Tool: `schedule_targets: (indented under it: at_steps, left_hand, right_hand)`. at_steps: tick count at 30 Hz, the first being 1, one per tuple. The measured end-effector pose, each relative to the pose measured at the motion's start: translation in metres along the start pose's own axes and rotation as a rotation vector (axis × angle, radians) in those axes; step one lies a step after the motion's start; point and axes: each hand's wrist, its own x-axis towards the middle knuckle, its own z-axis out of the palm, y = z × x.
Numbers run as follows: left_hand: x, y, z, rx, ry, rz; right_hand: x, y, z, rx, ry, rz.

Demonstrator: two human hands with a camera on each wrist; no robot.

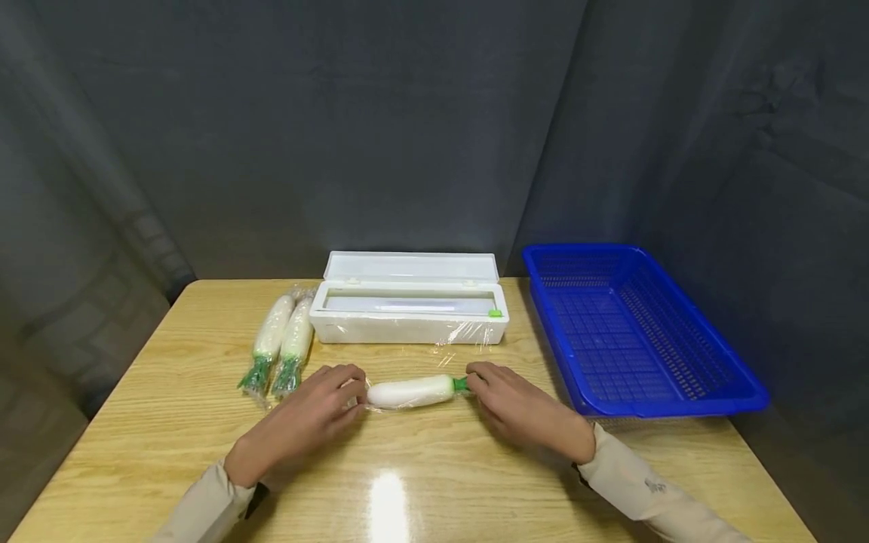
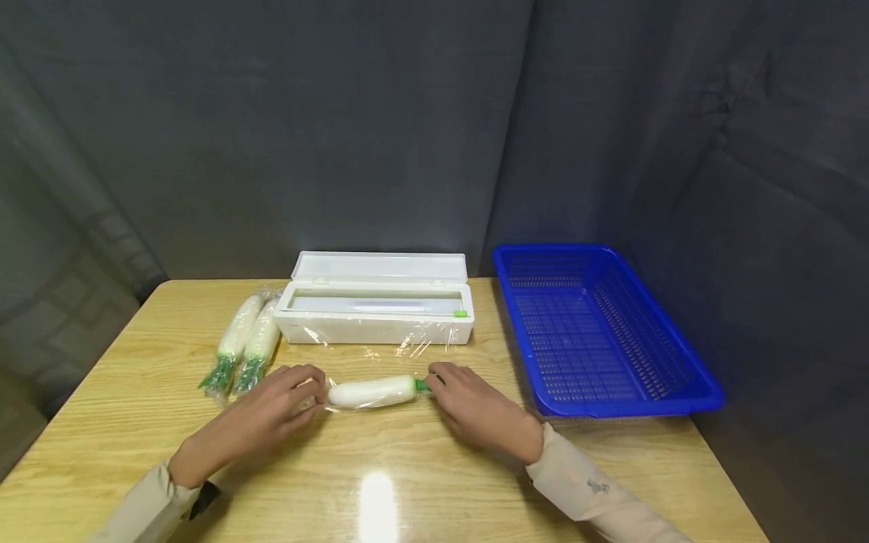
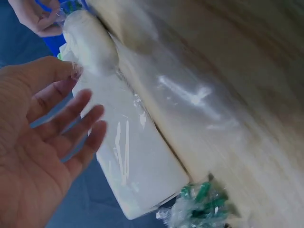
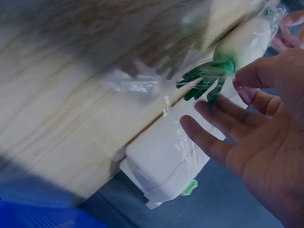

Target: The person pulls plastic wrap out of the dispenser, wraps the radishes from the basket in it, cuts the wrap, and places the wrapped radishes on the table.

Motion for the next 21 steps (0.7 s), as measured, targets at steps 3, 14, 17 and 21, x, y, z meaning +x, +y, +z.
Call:
schedule_targets:
  at_steps: [3,14,17,21]
  left_hand:
    - [0.0,-0.003,0.002,-0.071,-0.037,-0.056]
    - [0.007,-0.016,0.005,-0.341,-0.132,-0.32]
    - [0.01,-0.017,0.008,-0.326,-0.076,-0.33]
    - [0.013,-0.005,0.013,-0.15,0.099,-0.206]
  right_hand:
    - [0.001,0.002,0.001,0.035,-0.009,0.029]
    - [0.01,0.015,0.008,0.156,0.072,0.07]
    - [0.014,0.016,0.011,0.134,0.074,0.087]
    - [0.016,0.016,0.015,0.139,0.085,0.113]
